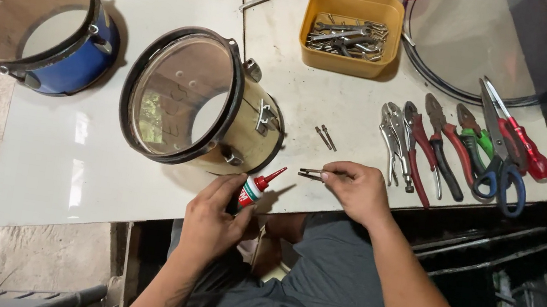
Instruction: The person applies glue to small metal rods and then inserts them into the tension rods of a snare drum. They also handle a drum hoop and various small hardware pieces from a container on the table.
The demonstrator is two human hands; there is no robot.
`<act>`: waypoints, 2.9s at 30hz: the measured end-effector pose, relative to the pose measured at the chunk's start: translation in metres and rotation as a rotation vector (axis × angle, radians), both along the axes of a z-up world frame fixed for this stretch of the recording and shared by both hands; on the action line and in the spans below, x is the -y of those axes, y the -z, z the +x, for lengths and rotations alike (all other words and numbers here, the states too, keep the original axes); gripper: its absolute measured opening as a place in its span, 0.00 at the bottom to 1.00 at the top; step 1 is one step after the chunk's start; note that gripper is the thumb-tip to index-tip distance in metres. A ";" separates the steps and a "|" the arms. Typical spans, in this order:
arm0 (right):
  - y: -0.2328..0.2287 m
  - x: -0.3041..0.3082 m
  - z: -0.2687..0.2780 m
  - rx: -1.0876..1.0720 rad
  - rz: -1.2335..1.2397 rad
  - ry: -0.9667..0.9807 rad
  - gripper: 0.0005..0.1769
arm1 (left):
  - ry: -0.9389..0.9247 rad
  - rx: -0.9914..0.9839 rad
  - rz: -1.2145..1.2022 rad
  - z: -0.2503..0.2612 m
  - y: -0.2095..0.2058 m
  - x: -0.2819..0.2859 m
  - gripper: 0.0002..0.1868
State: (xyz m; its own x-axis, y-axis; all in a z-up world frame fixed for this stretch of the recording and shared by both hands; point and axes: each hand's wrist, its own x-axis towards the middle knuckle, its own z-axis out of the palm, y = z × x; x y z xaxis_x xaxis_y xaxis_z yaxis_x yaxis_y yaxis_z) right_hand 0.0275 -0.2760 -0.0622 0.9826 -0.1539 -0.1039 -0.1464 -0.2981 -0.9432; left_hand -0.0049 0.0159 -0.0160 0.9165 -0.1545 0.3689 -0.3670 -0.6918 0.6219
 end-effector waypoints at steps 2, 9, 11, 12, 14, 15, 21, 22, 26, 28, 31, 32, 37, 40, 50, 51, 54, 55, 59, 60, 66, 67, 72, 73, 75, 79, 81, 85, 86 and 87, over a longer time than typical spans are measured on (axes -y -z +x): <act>0.003 0.000 0.003 0.009 -0.061 -0.002 0.11 | -0.013 -0.011 -0.007 -0.003 0.003 -0.001 0.28; -0.017 -0.002 0.007 0.045 -0.350 -0.078 0.09 | -0.006 -0.036 -0.047 -0.006 0.006 -0.009 0.27; -0.018 -0.002 0.007 0.022 -0.371 -0.097 0.09 | -0.005 -0.033 -0.055 -0.006 0.006 -0.010 0.27; -0.018 -0.003 0.008 -0.002 -0.389 -0.118 0.09 | -0.007 -0.031 -0.059 -0.006 0.007 -0.010 0.27; -0.028 -0.003 0.009 0.004 -0.424 -0.114 0.10 | -0.002 -0.027 -0.063 -0.005 0.005 -0.011 0.27; -0.033 -0.003 0.009 0.009 -0.457 -0.110 0.11 | 0.003 -0.025 -0.066 -0.005 0.005 -0.012 0.26; -0.041 -0.007 0.051 0.103 -0.733 -0.089 0.11 | 0.012 -0.036 -0.081 -0.004 0.005 -0.013 0.26; -0.042 -0.008 0.064 0.106 -0.734 -0.088 0.11 | 0.012 -0.033 -0.081 -0.005 0.004 -0.012 0.26; -0.098 -0.033 0.091 -0.235 -0.737 -0.174 0.18 | 0.033 -0.057 -0.072 -0.008 0.003 -0.013 0.27; -0.109 -0.035 0.095 -0.461 -0.669 -0.171 0.18 | 0.036 -0.077 -0.049 -0.010 0.005 -0.015 0.27; -0.078 -0.008 0.099 -0.341 -0.661 -0.131 0.12 | 0.006 -0.110 -0.048 -0.012 0.008 -0.017 0.29; -0.077 -0.003 0.096 -0.328 -0.632 -0.093 0.12 | 0.013 -0.083 -0.054 -0.011 0.007 -0.017 0.28; -0.094 -0.003 0.049 -0.276 -0.428 0.072 0.10 | 0.052 -0.039 -0.058 -0.006 0.008 -0.008 0.27; -0.062 0.001 0.022 0.101 -0.178 0.049 0.15 | 0.056 0.014 -0.080 -0.001 0.003 0.003 0.27; -0.012 -0.016 0.001 0.033 0.367 0.055 0.12 | 0.089 0.040 0.107 0.006 -0.008 0.007 0.27; -0.011 -0.018 0.001 0.050 0.385 0.053 0.12 | 0.088 0.037 0.115 0.006 -0.009 0.006 0.26; -0.021 -0.025 -0.002 0.065 0.446 0.051 0.12 | 0.094 0.037 0.133 0.006 -0.014 0.006 0.26; -0.021 -0.026 -0.002 0.063 0.448 0.049 0.12 | 0.092 0.036 0.136 0.005 -0.012 0.005 0.26; -0.020 -0.027 -0.002 0.056 0.469 0.042 0.12 | 0.104 0.038 0.179 0.006 -0.010 0.004 0.27; -0.020 -0.027 -0.001 0.060 0.460 0.037 0.11 | 0.101 0.050 0.192 0.006 -0.011 0.005 0.26; -0.023 -0.025 -0.003 0.047 0.453 0.028 0.10 | 0.111 0.044 0.205 0.006 -0.017 0.008 0.26; -0.021 -0.024 -0.002 0.048 0.453 0.028 0.10 | 0.111 0.045 0.205 0.007 -0.015 0.008 0.26; -0.018 -0.023 -0.002 0.041 0.428 0.011 0.11 | 0.107 0.046 0.235 0.007 -0.013 0.006 0.26; -0.016 -0.023 -0.002 0.040 0.428 0.011 0.11 | 0.107 0.046 0.235 0.007 -0.014 0.007 0.26; -0.012 -0.023 0.000 0.043 0.432 0.003 0.12 | 0.117 0.042 0.223 0.007 -0.017 0.008 0.26; -0.011 -0.024 0.000 0.031 0.432 0.003 0.12 | 0.130 0.030 0.223 0.007 -0.014 0.006 0.25; -0.010 -0.023 0.000 0.032 0.438 0.010 0.12 | 0.117 0.046 0.238 0.008 -0.011 0.004 0.26; -0.018 -0.024 -0.001 0.032 0.424 0.012 0.12 | 0.121 0.038 0.236 0.008 -0.014 0.002 0.25; -0.018 -0.024 -0.001 0.041 0.424 0.012 0.12 | 0.111 0.036 0.236 0.008 -0.010 0.001 0.25; -0.019 -0.024 -0.001 0.049 0.424 0.012 0.12 | 0.100 0.035 0.235 0.008 -0.007 0.000 0.25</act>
